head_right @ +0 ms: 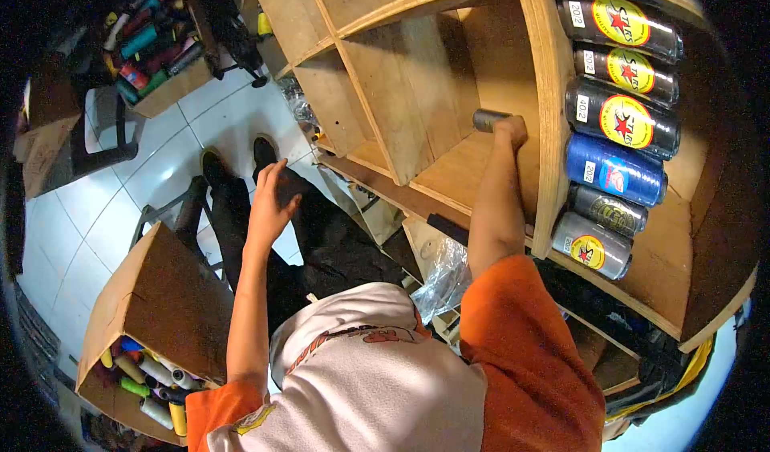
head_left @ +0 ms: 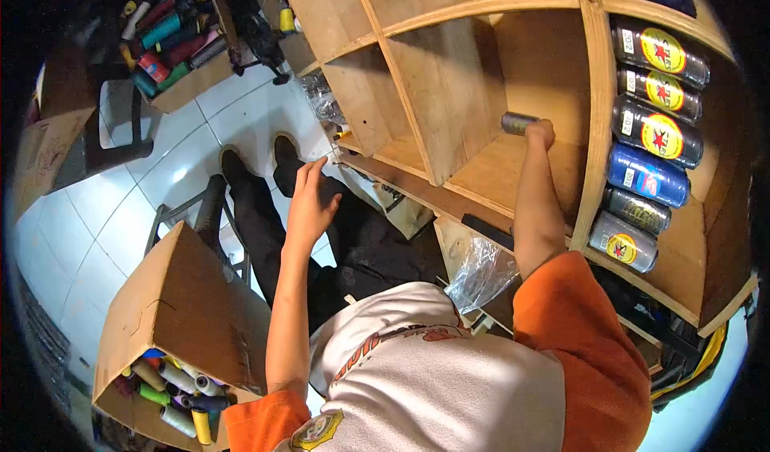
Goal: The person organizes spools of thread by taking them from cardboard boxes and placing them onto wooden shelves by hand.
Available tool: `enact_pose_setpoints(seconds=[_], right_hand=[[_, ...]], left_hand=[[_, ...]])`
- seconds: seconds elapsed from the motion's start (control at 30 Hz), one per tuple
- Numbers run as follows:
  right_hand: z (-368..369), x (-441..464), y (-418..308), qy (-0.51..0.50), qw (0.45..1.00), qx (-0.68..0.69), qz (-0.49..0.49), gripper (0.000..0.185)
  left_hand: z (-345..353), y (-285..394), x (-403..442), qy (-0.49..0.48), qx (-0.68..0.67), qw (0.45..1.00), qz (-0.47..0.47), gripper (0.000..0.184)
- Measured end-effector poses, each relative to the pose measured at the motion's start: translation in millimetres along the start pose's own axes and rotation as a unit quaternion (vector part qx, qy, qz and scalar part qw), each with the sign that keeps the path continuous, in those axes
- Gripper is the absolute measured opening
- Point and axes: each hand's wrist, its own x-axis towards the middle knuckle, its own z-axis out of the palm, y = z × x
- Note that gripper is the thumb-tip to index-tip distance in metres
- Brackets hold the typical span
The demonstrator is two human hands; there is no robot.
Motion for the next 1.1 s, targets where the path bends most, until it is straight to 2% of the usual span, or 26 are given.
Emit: enact_pose_setpoints(seconds=[0.13, 0.17, 0.2, 0.27, 0.33, 0.37, 0.4, 0.43, 0.47, 0.5, 0.53, 0.6, 0.67, 0.7, 0.73, 0.8, 0.83, 0.93, 1.03, 1.07, 1.1], right_hand=[[19.9, 19.6, 24.5, 0.021, 0.999, -0.036, -0.024, 0.026], [25.1, 21.7, 20.4, 0.025, 0.998, -0.045, -0.034, 0.024], [19.9, 15.8, 10.5, 0.013, 0.995, -0.100, -0.027, 0.023], [-24.7, -45.0, -16.7, 0.033, 0.999, 0.005, -0.041, 0.040], [-17.2, -77.4, -25.2, 0.132, 0.974, 0.099, -0.156, 0.046], [2.1, -84.4, -32.8, 0.226, 0.929, 0.143, -0.255, 0.041], [-1.4, -112.5, -49.7, 0.151, 0.931, 0.168, -0.287, 0.037], [-15.5, -157.6, -66.0, 0.078, 0.926, 0.186, -0.319, 0.032], [-41.8, -208.3, -77.7, -0.050, 0.899, 0.228, -0.370, 0.021], [-41.8, -237.0, -86.1, -0.120, 0.825, 0.320, -0.449, 0.014], [-39.1, -267.2, -94.1, -0.168, 0.815, 0.286, -0.474, 0.012], [-77.9, -319.9, -119.8, -0.281, 0.721, 0.276, -0.569, 0.015], [-93.2, -354.7, -151.0, -0.299, 0.605, 0.338, -0.656, 0.019], [-114.4, -369.0, -170.2, -0.339, 0.574, 0.326, -0.670, 0.020], [-133.0, -379.5, -191.3, -0.336, 0.547, 0.329, -0.693, 0.019], [-168.0, -399.2, -239.1, -0.331, 0.496, 0.333, -0.730, 0.016], [-185.4, -408.7, -264.4, -0.321, 0.481, 0.345, -0.739, 0.017], [-238.7, -447.7, -340.4, -0.311, 0.463, 0.374, -0.741, 0.019], [-283.8, -497.9, -394.2, -0.325, 0.440, 0.411, -0.729, 0.021], [-294.5, -515.3, -412.1, -0.322, 0.422, 0.432, -0.729, 0.022], [-294.1, -530.7, -434.6, -0.325, 0.429, 0.433, -0.723, 0.024]], left_hand=[[-10.8, 7.2, 0.7, 0.009, 0.011, 1.000, -0.016, 0.067], [-15.1, 9.0, 1.2, 0.022, 0.042, 0.999, 0.015, 0.066], [-19.0, 13.9, 2.1, 0.019, 0.025, 1.000, -0.002, 0.064], [-28.3, 29.4, 4.0, 0.055, 0.046, 0.997, 0.026, 0.061], [-42.3, 47.0, 7.6, 0.084, 0.049, 0.994, 0.042, 0.055], [-50.7, 56.0, 10.5, 0.118, 0.057, 0.989, 0.064, 0.046], [-64.3, 75.1, 12.6, 0.113, -0.001, 0.994, 0.013, 0.042], [-78.0, 92.4, 15.4, 0.152, 0.011, 0.988, 0.034, 0.038], [-93.5, 109.6, 16.7, 0.190, 0.025, 0.980, 0.058, 0.035], [-109.2, 127.9, 17.2, 0.229, 0.008, 0.970, 0.076, 0.034], [-127.2, 146.2, 19.0, 0.267, -0.009, 0.959, 0.098, 0.032], [-170.9, 181.8, 17.2, 0.350, -0.047, 0.922, 0.156, 0.027], [-220.7, 203.3, 10.6, 0.426, -0.037, 0.884, 0.189, 0.023], [-247.3, 203.2, 11.6, 0.488, 0.007, 0.848, 0.205, 0.020], [-274.0, 217.2, 4.7, 0.523, -0.018, 0.825, 0.211, 0.017], [-334.2, 212.1, 2.1, 0.601, 0.017, 0.779, 0.177, 0.016], [-363.8, 207.4, -0.5, 0.634, 0.065, 0.754, 0.159, 0.015], [-449.2, 177.2, -0.4, 0.649, 0.111, 0.750, 0.071, 0.019], [-512.6, 138.6, 20.2, 0.615, 0.259, 0.745, -0.009, 0.021], [-528.6, 129.6, 28.9, 0.604, 0.269, 0.750, -0.030, 0.029], [-543.1, 127.4, 37.9, 0.617, 0.241, 0.748, -0.038, 0.034]])
